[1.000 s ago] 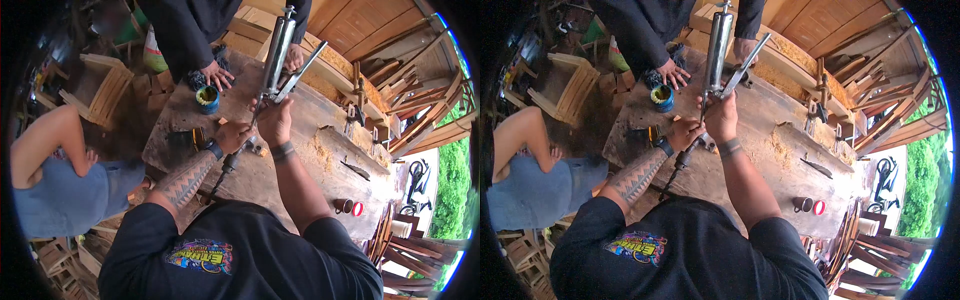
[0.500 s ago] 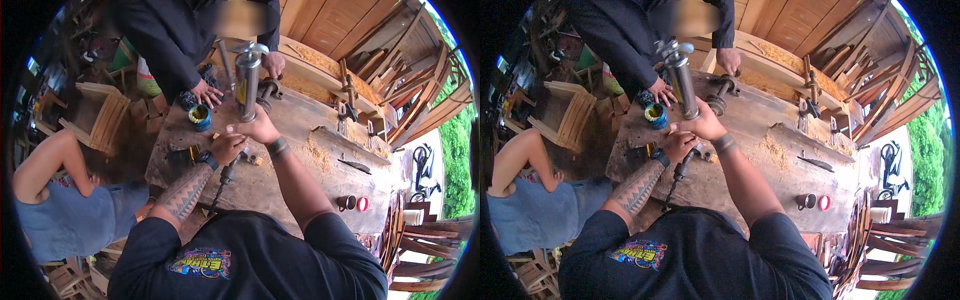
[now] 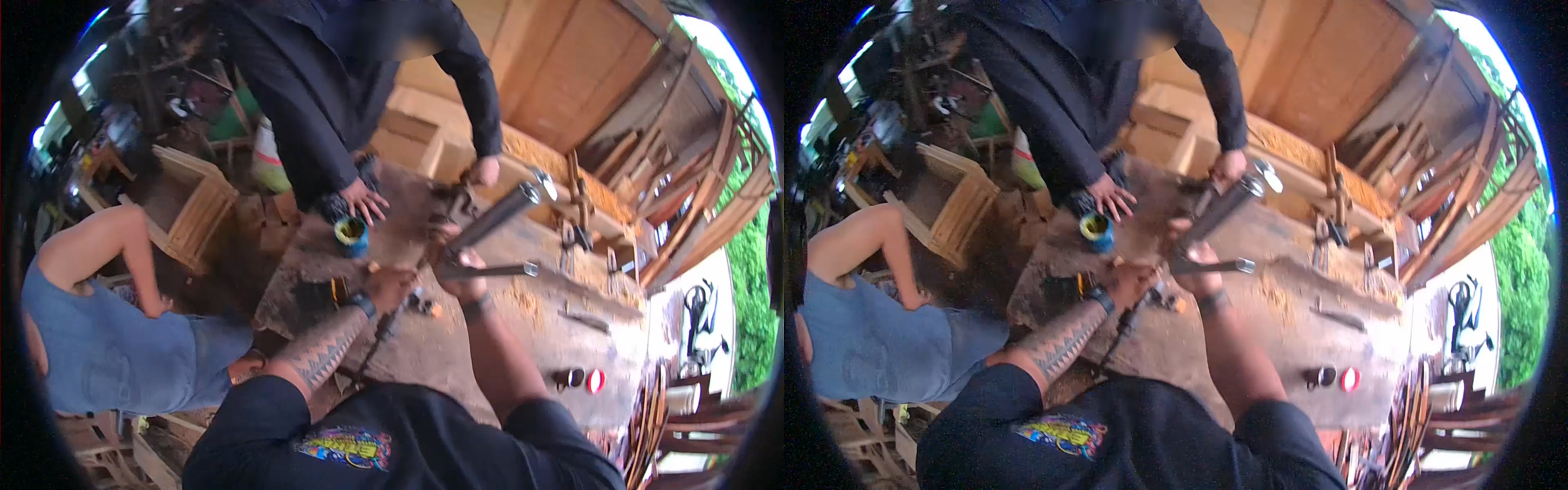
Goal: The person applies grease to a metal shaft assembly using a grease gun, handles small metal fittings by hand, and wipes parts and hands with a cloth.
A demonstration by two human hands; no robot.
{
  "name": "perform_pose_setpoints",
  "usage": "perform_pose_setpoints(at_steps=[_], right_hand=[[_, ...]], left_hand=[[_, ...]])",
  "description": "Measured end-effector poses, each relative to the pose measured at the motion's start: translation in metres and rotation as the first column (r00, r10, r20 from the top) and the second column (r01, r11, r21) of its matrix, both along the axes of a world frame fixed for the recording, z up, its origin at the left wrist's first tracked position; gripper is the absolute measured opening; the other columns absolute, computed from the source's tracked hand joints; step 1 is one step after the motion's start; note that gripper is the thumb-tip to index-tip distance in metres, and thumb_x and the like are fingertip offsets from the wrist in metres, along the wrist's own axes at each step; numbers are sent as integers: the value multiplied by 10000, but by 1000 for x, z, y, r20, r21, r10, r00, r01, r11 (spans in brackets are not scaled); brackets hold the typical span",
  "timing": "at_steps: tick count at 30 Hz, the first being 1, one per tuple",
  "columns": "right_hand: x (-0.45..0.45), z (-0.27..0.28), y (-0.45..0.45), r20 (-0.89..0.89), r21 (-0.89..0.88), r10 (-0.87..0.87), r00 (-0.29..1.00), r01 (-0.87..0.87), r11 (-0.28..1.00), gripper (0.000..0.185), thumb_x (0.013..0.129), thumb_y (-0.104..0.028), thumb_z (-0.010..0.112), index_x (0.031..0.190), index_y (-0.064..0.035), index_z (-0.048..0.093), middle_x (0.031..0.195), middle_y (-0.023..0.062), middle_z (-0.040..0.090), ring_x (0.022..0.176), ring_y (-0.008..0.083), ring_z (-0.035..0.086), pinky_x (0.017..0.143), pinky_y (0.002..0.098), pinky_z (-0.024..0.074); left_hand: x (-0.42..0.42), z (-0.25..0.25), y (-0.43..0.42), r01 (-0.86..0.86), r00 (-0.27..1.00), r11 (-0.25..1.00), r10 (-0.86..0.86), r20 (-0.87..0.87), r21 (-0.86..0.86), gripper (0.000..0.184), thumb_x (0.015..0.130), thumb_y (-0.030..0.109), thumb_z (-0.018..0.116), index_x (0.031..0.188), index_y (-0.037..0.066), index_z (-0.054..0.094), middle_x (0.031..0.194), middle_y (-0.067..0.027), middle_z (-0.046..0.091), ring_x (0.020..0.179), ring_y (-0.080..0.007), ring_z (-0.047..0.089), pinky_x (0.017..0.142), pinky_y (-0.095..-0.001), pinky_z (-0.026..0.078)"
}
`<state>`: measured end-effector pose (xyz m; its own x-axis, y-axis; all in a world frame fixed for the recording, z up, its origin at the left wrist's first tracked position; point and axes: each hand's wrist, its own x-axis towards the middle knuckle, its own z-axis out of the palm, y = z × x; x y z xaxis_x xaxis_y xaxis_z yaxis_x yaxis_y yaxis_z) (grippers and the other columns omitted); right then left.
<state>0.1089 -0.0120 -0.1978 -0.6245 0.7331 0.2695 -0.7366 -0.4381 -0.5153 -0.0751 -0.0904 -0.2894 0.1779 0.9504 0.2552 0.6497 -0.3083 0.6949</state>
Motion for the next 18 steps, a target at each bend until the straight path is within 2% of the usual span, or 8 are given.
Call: perform_pose_setpoints(at_steps=[2,3,6,7,10,13,16,18], right_hand=[[-8,-11,-2,160,2,-282,946,285,958,568,925,-428,660,1364,-84,549,1162,71,670,1022,279,636,894,423,492],[-11,-14,-3,206,-5,-367,907,376,927,583,975,-538,592,1371,-111,556,1182,72,678,1030,305,640,898,446,487],[-12,-12,3,136,-136,-342,930,360,923,700,981,-683,484,1409,-132,536,1178,64,672,1056,307,630,898,452,480],[-14,-7,4,114,-176,-338,934,354,919,754,965,-731,469,1418,-132,530,1176,63,669,1064,305,626,900,453,478],[-25,10,-8,-38,-121,-368,929,361,925,874,907,-825,443,1440,-136,511,1175,62,659,1076,297,616,896,452,474],[-28,-2,-5,242,228,-634,735,592,773,979,828,-874,513,1453,-122,493,1150,56,648,1058,271,611,916,456,472],[-25,1,-4,338,53,-533,775,550,833,853,911,-848,393,1277,-88,520,1103,36,598,949,192,566,857,401,500],[-11,11,-4,129,-131,-300,945,316,940,817,943,-814,384,1277,-80,515,1066,39,611,941,195,571,847,385,504]], left_hand=[[3,-33,5,-32,999,986,39,-34,164,277,954,302,642,1078,68,720,1068,-171,718,1031,-370,678,902,-473,531],[4,-25,4,-47,999,990,48,-6,135,275,949,299,642,1076,68,720,1049,-168,722,1021,-371,680,899,-476,532],[1,21,0,18,998,1000,-19,-62,-21,276,956,301,627,1068,63,709,981,-169,720,991,-378,678,879,-493,531],[1,16,1,21,996,1000,-23,-82,-24,279,988,304,585,1061,59,696,971,-175,709,982,-384,670,863,-497,527],[3,23,3,54,997,998,-56,-48,-40,301,1013,305,537,1071,55,693,991,-173,705,990,-386,664,870,-493,517],[3,22,1,53,999,995,-51,-18,83,327,1010,335,548,1090,56,698,991,-163,710,984,-385,667,871,-489,515],[4,38,-3,12,1000,998,-12,8,-64,323,1007,350,571,1020,62,715,938,-167,691,907,-371,665,805,-482,521],[7,24,-6,-39,997,999,37,73,31,307,1003,342,591,1013,67,724,916,-159,694,895,-370,671,791,-480,525]])
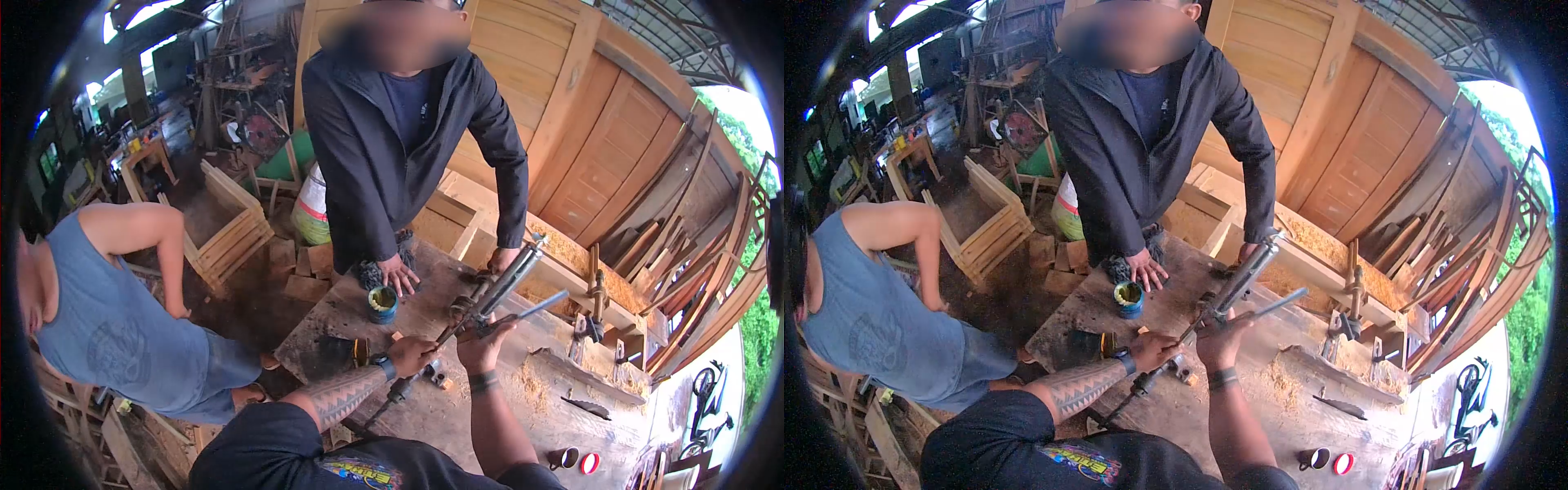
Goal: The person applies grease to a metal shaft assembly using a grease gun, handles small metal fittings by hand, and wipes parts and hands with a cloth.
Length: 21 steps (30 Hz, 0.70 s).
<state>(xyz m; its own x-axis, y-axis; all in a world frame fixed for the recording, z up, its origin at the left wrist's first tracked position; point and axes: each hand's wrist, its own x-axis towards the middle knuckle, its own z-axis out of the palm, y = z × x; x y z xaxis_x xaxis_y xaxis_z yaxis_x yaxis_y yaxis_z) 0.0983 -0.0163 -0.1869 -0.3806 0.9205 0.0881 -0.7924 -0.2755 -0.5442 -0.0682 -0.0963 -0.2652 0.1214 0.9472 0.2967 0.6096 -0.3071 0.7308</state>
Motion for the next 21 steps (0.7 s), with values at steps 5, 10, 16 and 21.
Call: perform_pose_setpoints(at_steps=[5,10,16,21], right_hand=[[-13,31,12,172,-225,25,985,14,974,918,884,-870,351,1232,-63,615,819,77,639,648,232,583,531,399,507],[-27,13,40,360,-221,202,911,-127,967,748,962,-790,368,1213,-123,599,726,41,567,465,168,493,362,313,367],[-51,0,30,467,43,34,884,-61,997,442,1038,-573,515,1171,-153,545,773,11,539,507,106,481,393,273,367],[-50,39,5,711,334,-52,701,-273,902,562,817,-66,864,1294,9,576,1051,29,689,933,139,656,823,302,565]], left_hand=[[-4,-9,0,37,994,999,-34,-106,33,290,977,332,630,1073,74,723,977,-141,713,920,-363,682,813,-479,537],[-5,-13,7,72,988,996,-64,-142,50,292,983,314,603,1086,64,712,1035,-149,708,978,-343,672,858,-468,527],[-4,-3,5,44,996,998,-47,-71,-50,340,985,349,604,1023,38,735,1044,-158,732,1007,-336,696,896,-435,541],[-3,-6,2,12,999,1000,-13,-40,-16,305,970,332,607,1027,52,714,992,-183,706,975,-362,685,859,-468,532]])
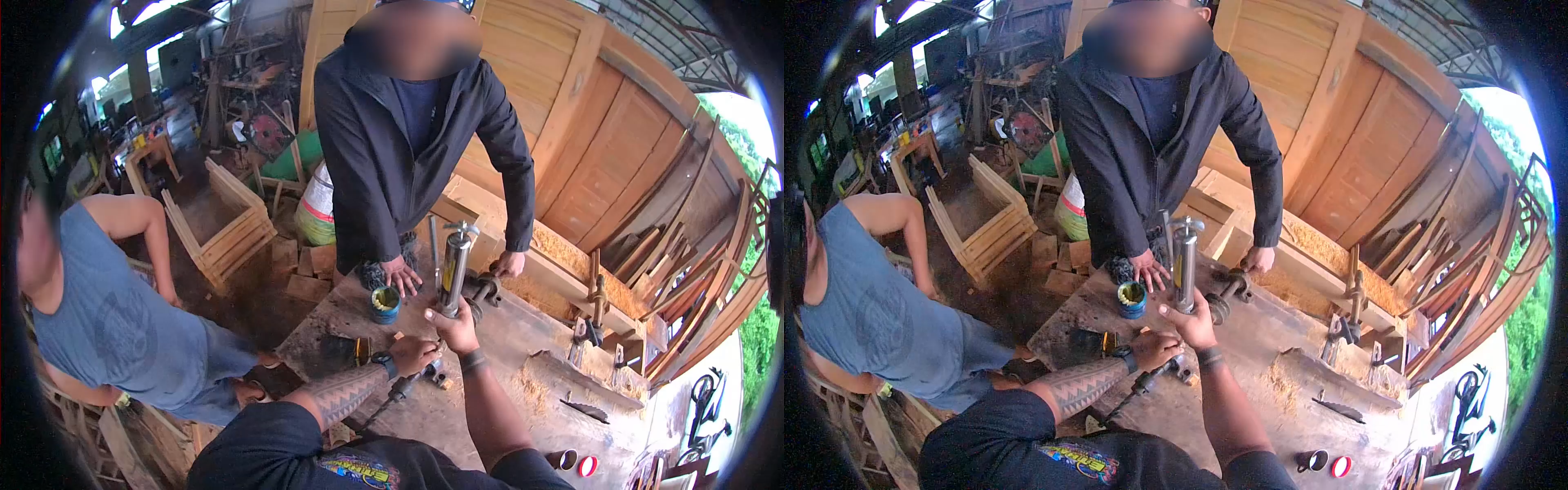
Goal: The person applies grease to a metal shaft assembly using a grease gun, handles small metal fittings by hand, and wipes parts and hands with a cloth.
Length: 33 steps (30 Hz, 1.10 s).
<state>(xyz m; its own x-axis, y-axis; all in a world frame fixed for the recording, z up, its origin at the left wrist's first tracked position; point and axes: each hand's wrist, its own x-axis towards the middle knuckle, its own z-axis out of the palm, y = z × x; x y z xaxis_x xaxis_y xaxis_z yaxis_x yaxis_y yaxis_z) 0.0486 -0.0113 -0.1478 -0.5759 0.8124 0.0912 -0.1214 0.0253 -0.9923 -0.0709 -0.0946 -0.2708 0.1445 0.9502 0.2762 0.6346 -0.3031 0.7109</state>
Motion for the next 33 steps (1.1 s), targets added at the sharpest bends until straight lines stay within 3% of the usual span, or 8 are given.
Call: perform_pose_setpoints(at_steps=[4,11,17,23,25,28,31,33], right_hand=[[25,5,5,-2,-46,325,946,-325,945,701,780,-302,898,1331,31,620,1100,66,703,911,166,650,839,328,528],[44,-42,13,-184,141,166,969,-141,980,926,775,-698,783,1331,10,566,1024,55,661,963,178,644,844,353,531],[42,-43,13,-627,-243,69,776,-278,929,1141,669,-992,464,1262,-24,572,780,7,576,640,156,516,605,323,423],[28,-37,27,-468,-484,-353,810,99,869,966,844,-907,407,1283,-63,579,805,40,649,716,193,615,638,359,496],[15,-31,19,-543,-414,-472,695,268,870,815,913,-815,450,1265,-89,565,995,51,664,815,185,637,681,345,526],[12,-40,9,-791,-412,-386,474,53,910,598,976,-595,613,1286,-89,528,1101,32,622,885,183,627,745,366,541],[10,-36,-5,-452,-120,-480,752,481,868,428,1010,-351,649,1279,-39,532,1029,17,604,883,119,572,760,251,472],[22,-32,-4,-349,-178,-457,818,420,890,316,1037,-233,575,1297,-62,518,1052,35,606,935,149,589,787,306,515]], left_hand=[[-1,-15,5,11,999,999,-13,34,52,288,964,331,619,1024,67,718,1001,-164,714,983,-349,688,850,-464,537],[-1,-17,7,33,997,999,-32,65,-15,294,960,338,609,1026,66,701,1003,-157,718,979,-363,681,840,-474,530],[0,8,-2,14,1000,1000,-13,8,-24,308,990,355,546,974,71,663,941,-167,699,953,-378,671,813,-510,510],[0,-1,2,17,1000,999,-17,3,50,315,997,350,528,985,68,667,933,-180,691,947,-381,669,831,-500,511],[1,15,0,53,999,999,-53,-2,6,312,999,343,526,998,65,667,934,-184,687,944,-384,669,836,-496,512],[0,16,1,20,1000,999,-21,-18,-45,332,997,378,538,1027,85,693,934,-158,710,941,-355,693,837,-458,515],[0,33,-4,-5,998,983,-6,-58,-184,349,995,399,536,1045,94,698,942,-162,716,922,-366,698,801,-463,518],[-3,17,1,30,996,983,-46,-82,-180,356,996,405,531,1049,95,699,944,-171,714,912,-376,694,790,-477,521]])
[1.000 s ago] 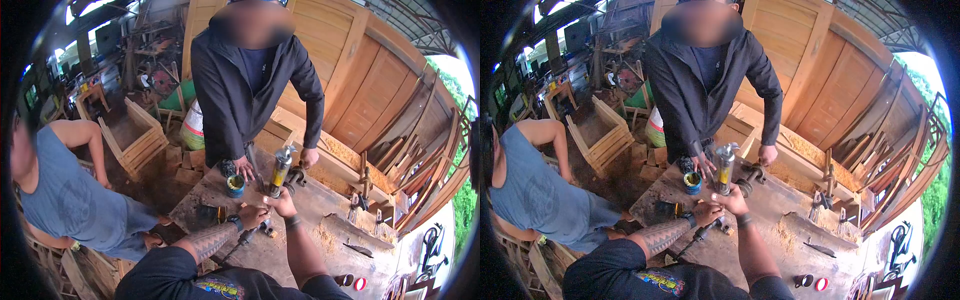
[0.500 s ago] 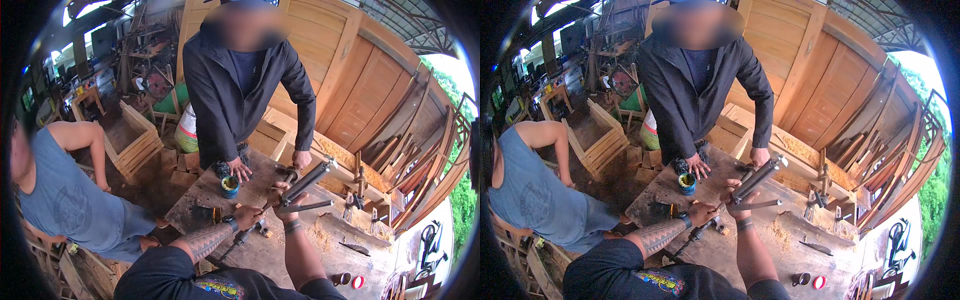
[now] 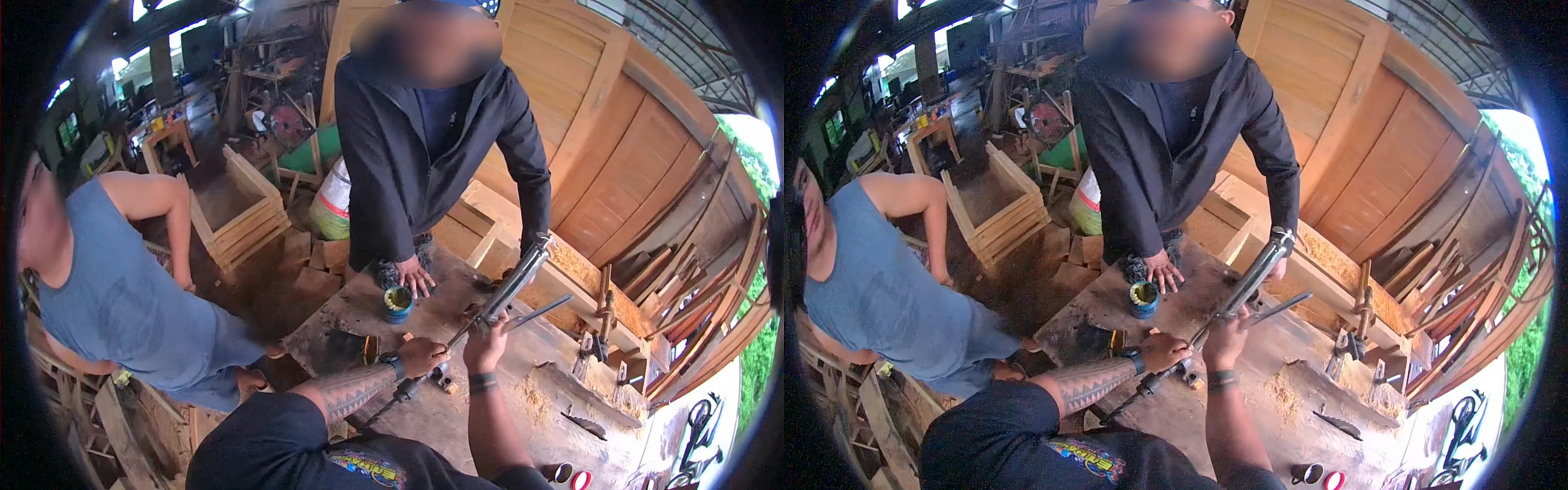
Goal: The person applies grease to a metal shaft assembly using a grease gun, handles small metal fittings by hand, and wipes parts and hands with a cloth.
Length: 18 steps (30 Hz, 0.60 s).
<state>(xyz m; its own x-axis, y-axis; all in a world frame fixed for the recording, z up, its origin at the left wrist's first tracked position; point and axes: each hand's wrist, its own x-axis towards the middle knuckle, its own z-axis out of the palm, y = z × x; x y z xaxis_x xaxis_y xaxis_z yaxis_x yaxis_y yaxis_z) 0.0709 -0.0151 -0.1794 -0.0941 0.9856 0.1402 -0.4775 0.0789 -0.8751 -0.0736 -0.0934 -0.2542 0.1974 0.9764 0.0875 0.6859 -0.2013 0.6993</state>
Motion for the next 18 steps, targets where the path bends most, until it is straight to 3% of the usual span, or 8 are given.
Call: perform_pose_setpoints(at_steps=[2,3,6,7,11,14,17,18], right_hand=[[5,12,1,-341,-92,221,914,-266,959,487,1044,-491,539,1290,-70,526,1016,54,620,913,210,622,779,379,554],[7,10,7,-412,-169,233,881,-325,931,767,959,-765,414,1313,-97,537,951,69,627,826,265,641,695,435,567],[14,11,23,-327,-212,359,874,-438,873,901,820,-886,449,1320,-142,544,919,96,660,711,271,660,549,378,526],[13,4,29,-288,-269,357,888,-433,860,863,833,-886,441,1321,-184,553,784,56,621,551,235,590,426,349,444],[-5,22,26,-111,-436,280,954,-300,849,766,908,-849,390,1321,-226,554,710,3,573,464,167,487,387,292,369],[-17,24,17,-112,-227,305,946,-323,919,752,934,-835,347,1325,-225,547,719,-18,544,461,146,472,381,298,348],[-28,10,14,221,210,106,970,-154,965,557,944,-445,655,1354,-101,498,884,-1,602,530,107,529,429,301,421],[-28,16,10,264,215,88,961,-148,965,513,900,-257,731,1323,-59,518,922,3,616,601,93,560,493,293,463]], left_hand=[[0,-16,1,12,999,992,-18,46,124,316,997,359,543,1047,88,698,932,-170,712,889,-380,691,784,-502,522],[0,-20,1,22,997,976,-38,69,215,301,997,345,549,1049,88,698,930,-168,709,890,-380,688,790,-502,522],[-2,-19,0,64,997,968,-71,21,241,301,991,325,572,1103,79,706,971,-161,705,939,-367,684,830,-482,529],[-2,-15,0,79,997,975,-78,-13,209,312,988,322,581,1128,75,710,992,-159,705,963,-361,683,847,-472,533],[-2,-60,18,164,985,941,-141,-97,297,329,979,328,592,1109,52,716,1035,-155,716,983,-349,689,879,-456,538],[2,-34,10,110,994,950,-100,-49,291,305,976,315,600,1065,46,712,1013,-152,710,964,-347,688,874,-454,539],[3,-6,-2,18,999,972,-27,34,233,277,977,299,599,1029,50,710,973,-156,699,933,-354,688,850,-464,541],[3,-7,-1,23,999,977,-28,23,211,304,975,313,600,1049,44,722,1015,-161,714,955,-356,694,868,-464,541]])
